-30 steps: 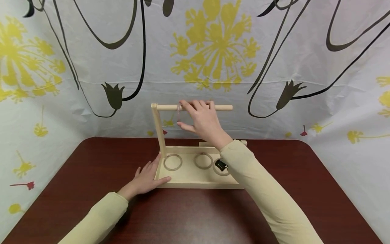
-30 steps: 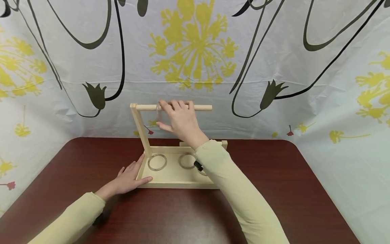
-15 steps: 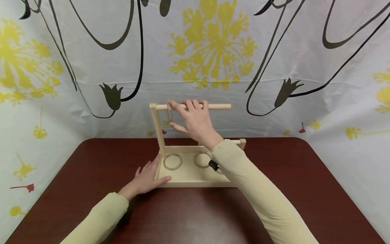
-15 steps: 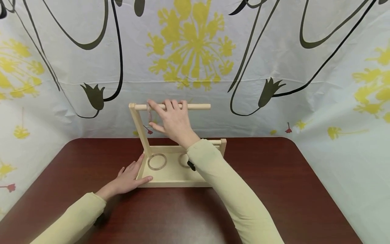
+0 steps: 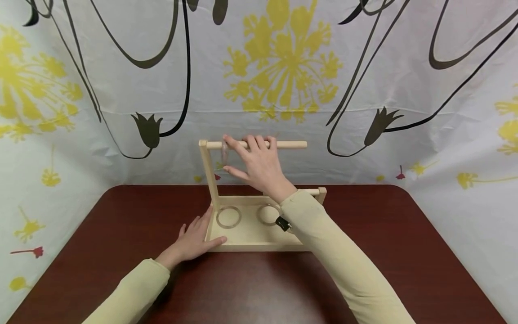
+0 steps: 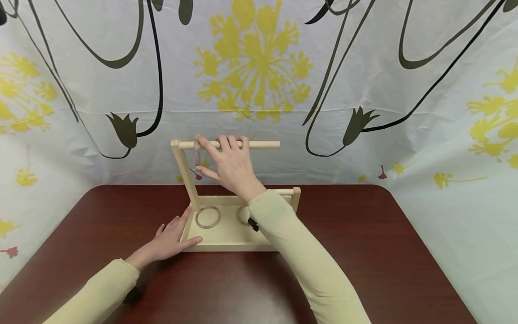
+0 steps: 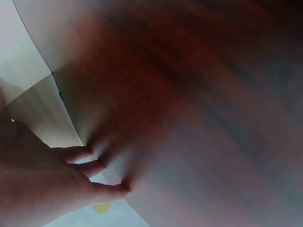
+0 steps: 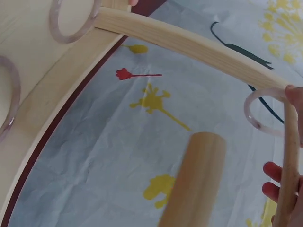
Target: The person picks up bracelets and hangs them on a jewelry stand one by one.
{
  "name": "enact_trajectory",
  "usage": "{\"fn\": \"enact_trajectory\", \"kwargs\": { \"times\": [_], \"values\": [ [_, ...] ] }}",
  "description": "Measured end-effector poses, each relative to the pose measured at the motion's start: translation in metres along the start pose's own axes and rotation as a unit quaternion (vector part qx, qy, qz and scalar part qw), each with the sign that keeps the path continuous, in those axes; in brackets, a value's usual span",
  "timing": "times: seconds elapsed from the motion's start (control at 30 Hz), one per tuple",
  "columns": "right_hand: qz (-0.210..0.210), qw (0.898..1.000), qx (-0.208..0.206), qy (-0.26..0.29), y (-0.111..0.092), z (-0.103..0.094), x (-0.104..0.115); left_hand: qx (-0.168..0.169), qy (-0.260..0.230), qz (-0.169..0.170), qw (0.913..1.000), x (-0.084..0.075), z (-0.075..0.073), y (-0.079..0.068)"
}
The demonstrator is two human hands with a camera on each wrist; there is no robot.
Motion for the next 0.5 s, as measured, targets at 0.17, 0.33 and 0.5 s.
{"fn": "enact_trajectory", "kwargs": {
  "times": [0.17, 0.33, 0.5],
  "values": [
    [0.003, 0.998, 0.024, 0.066, 0.002, -0.005, -0.002, -0.005, 0.001, 0.002, 1.0000, 0.000, -0.001, 0.001],
    [0.015, 0.995, 0.053, 0.085, -0.001, -0.014, -0.005, -0.003, -0.003, 0.000, 1.0000, -0.001, -0.002, 0.000],
    [0.008, 0.995, 0.045, 0.087, -0.007, -0.027, -0.006, -0.001, -0.004, -0.001, 1.0000, -0.002, -0.002, -0.001]
  ]
}}
Point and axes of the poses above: each hand's wrist, its own y-axis towards the middle knuckle, its own z-axis out of the palm, x = y × z, the point moved 3 cm from there along y, towards the middle knuckle, and after that the axes turned 11 degrees about z, right-handed, at the moved point
